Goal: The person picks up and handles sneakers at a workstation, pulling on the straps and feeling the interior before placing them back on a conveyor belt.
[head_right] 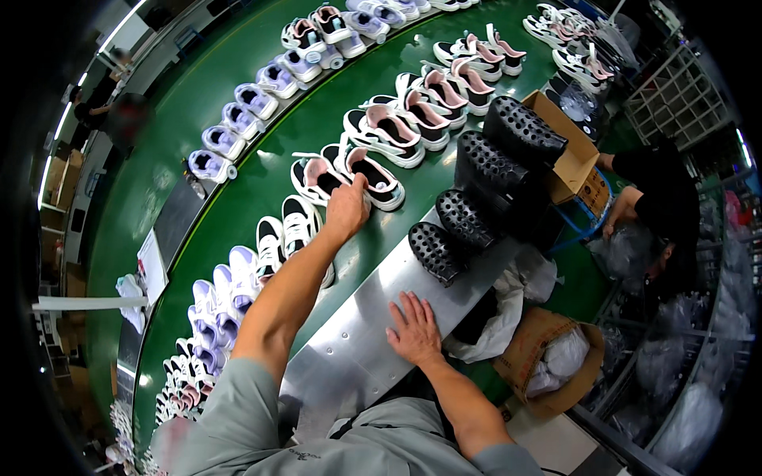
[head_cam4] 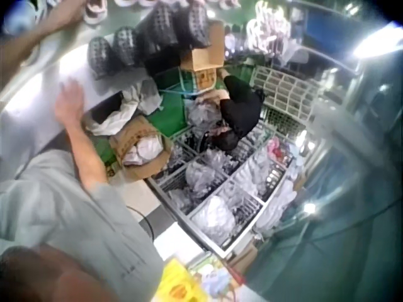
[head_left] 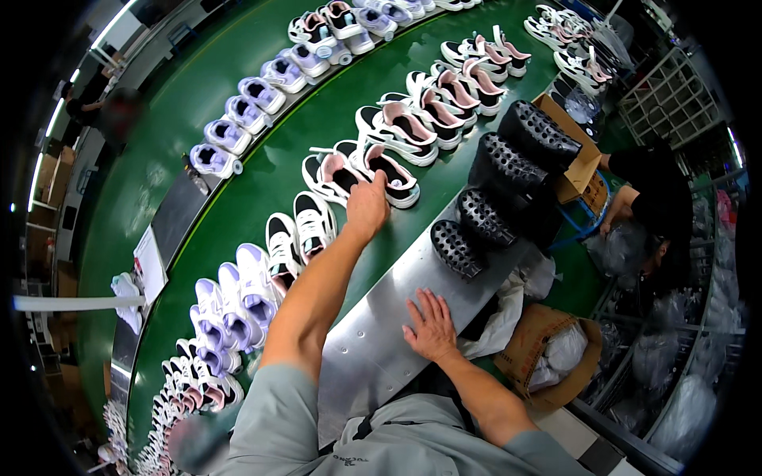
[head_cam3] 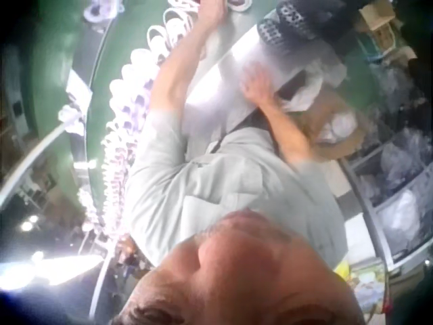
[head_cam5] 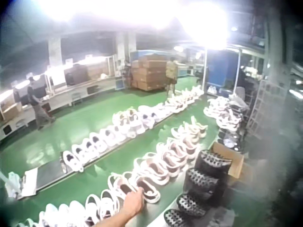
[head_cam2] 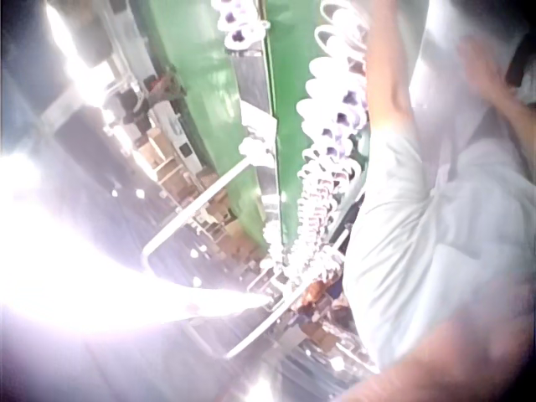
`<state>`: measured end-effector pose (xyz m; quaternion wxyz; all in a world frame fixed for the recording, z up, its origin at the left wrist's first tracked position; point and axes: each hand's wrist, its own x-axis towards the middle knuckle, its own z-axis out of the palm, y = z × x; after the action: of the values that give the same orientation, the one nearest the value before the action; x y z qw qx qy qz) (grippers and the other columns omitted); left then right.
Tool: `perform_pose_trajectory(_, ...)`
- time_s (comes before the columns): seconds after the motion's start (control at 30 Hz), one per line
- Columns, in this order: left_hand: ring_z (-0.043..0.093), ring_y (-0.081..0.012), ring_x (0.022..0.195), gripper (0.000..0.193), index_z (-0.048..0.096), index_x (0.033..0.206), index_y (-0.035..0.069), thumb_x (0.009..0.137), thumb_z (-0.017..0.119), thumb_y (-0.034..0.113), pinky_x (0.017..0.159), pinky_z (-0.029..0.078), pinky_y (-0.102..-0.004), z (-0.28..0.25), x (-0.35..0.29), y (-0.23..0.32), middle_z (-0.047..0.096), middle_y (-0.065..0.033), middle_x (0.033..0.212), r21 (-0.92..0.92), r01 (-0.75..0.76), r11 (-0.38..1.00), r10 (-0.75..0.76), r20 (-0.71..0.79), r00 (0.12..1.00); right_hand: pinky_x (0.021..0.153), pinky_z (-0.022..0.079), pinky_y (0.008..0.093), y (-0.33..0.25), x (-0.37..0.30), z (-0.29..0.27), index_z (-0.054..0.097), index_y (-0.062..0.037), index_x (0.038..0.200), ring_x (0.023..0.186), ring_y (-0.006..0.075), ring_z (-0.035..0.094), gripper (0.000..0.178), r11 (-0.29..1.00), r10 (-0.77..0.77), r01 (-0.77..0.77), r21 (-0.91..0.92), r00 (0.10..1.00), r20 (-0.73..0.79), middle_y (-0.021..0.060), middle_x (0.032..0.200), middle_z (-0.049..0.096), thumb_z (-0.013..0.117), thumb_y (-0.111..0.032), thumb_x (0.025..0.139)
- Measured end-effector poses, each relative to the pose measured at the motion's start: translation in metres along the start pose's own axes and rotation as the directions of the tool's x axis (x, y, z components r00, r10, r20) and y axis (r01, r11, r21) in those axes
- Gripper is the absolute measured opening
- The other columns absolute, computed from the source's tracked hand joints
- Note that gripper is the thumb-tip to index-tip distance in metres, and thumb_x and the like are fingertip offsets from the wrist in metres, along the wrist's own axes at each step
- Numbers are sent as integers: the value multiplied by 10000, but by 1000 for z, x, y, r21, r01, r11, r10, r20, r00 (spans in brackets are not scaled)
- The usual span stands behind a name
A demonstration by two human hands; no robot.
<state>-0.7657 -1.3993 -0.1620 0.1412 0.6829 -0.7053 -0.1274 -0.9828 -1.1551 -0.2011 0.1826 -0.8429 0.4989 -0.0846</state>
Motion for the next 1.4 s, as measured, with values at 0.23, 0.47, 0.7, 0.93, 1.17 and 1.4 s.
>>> perform_pose_trajectory(0.23, 683, -444, 1020, 546, 684, 1167, 129, 801, 745, 530, 909, 538, -507, 5, 12, 24, 701, -258, 1105, -57, 337, 940, -317, 224, 922, 1220, 199, 523, 0, 0, 0, 479, -96, 1468, 1484, 358, 293, 674, 999, -50, 50, -3, 999, 5, 196, 1572, 351, 634, -400, 887)
perform_pose_trajectory(0.47, 658, -469, 829, 385, 616, 947, 25, 943, 651, 408, 712, 485, -541, -153, -57, 89, 674, -280, 834, -157, 92, 983, -74, 111, 991, 1223, 200, 519, 3, 3, -3, 458, -103, 1482, 1498, 352, 267, 644, 999, -34, 35, -15, 997, 68, 185, 1594, 326, 593, -401, 927)
perform_pose_trajectory(0.7, 611, -357, 802, 402, 608, 1121, 82, 781, 809, 155, 665, 497, -478, -174, -264, 121, 597, -151, 857, -49, 40, 998, -38, 32, 999, 1239, 136, 509, 10, 3, -12, 416, -92, 1509, 1516, 361, 210, 687, 995, -30, 22, 96, 996, 81, 187, 1619, 270, 613, -347, 902)
perform_pose_trajectory(0.93, 614, -360, 854, 368, 636, 1092, 98, 777, 804, 188, 704, 502, -485, -48, -402, 83, 603, -157, 882, 79, 240, 968, -247, 85, 965, 736, 457, 449, 52, 11, -134, 617, -20, 1154, 831, 329, 542, 324, 974, 32, 91, 207, 850, -526, 117, 838, 557, 702, -187, 890)
perform_pose_trajectory(1.17, 615, -384, 939, 462, 615, 1203, 92, 794, 794, 209, 782, 535, -486, -83, -388, 110, 633, -182, 961, -41, 369, 929, -352, 216, 911, 765, 506, 450, 93, 79, -197, 600, -17, 1248, 933, 337, 576, 611, 978, -2, -105, -181, 861, -508, 144, 978, 582, 727, -475, 863)
perform_pose_trajectory(1.4, 626, -428, 925, 412, 597, 1128, -29, 804, 763, 163, 764, 524, -502, -73, -324, 79, 644, -224, 960, -63, 393, 917, -398, -158, 904, 727, 542, 442, 112, 98, -207, 639, -49, 963, 894, 322, 639, 472, 901, 48, -192, -390, 936, -350, 128, 935, 662, 706, -509, 876)
